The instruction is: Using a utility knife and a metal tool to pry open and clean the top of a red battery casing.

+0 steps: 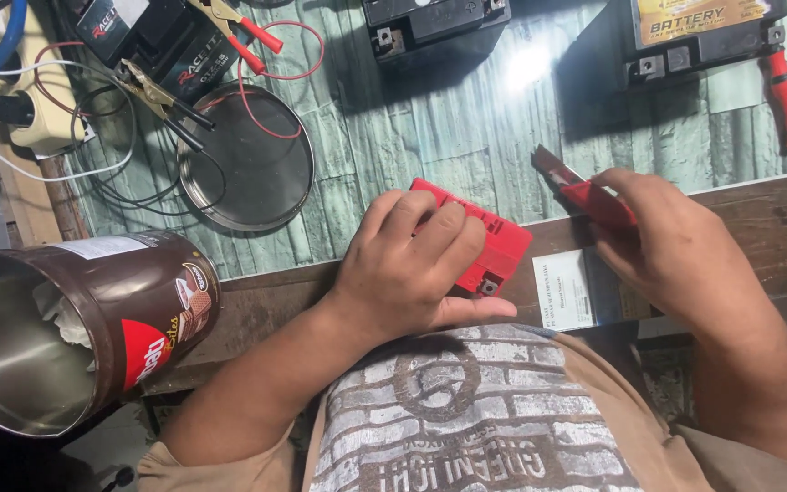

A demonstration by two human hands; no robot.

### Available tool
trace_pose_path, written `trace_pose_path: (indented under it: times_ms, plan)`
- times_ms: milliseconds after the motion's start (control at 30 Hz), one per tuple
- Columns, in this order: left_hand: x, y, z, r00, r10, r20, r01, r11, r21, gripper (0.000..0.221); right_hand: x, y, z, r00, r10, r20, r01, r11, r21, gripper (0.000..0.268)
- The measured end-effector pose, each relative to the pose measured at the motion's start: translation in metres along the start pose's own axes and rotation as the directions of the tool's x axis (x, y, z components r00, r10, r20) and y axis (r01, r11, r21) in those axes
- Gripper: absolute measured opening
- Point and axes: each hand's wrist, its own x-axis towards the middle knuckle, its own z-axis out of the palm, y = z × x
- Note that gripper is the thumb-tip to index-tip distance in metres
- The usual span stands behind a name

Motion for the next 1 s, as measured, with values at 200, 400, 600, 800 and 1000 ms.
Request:
trace_pose_path:
  times_ms: [200, 400, 600, 800, 1000]
  plan:
    - [0.004, -0.002, 0.018, 0.999, -0.003, -0.052, 0.006, 0.998, 0.060, 0.066, 0.008, -0.010, 0.002, 0.984, -0.157, -0.088, 0.147, 0.983, -0.109, 0.047]
    - [0.005, -0.003, 0.019, 0.996, 0.028, -0.080, -0.024, 0.998, 0.050, 0.049, 0.014, -0.016, 0.001, 0.982, -0.174, -0.078, 0.169, 0.983, -0.073, 0.055]
    - [0.008, -0.007, 0.018, 0.984, 0.090, -0.157, -0.088, 0.996, 0.015, 0.055, 0.017, -0.018, 0.007, 0.959, -0.254, -0.125, 0.244, 0.965, -0.092, 0.052]
    - [0.015, -0.005, 0.014, 0.994, 0.088, -0.072, -0.090, 0.996, -0.022, 0.052, 0.020, -0.019, 0.021, 0.926, -0.255, -0.276, 0.223, 0.964, -0.145, 0.043]
    - [0.005, -0.007, 0.036, 0.993, 0.061, -0.099, -0.062, 0.998, -0.016, 0.053, 0.021, -0.015, 0.029, 0.941, -0.190, -0.281, 0.132, 0.968, -0.214, 0.049]
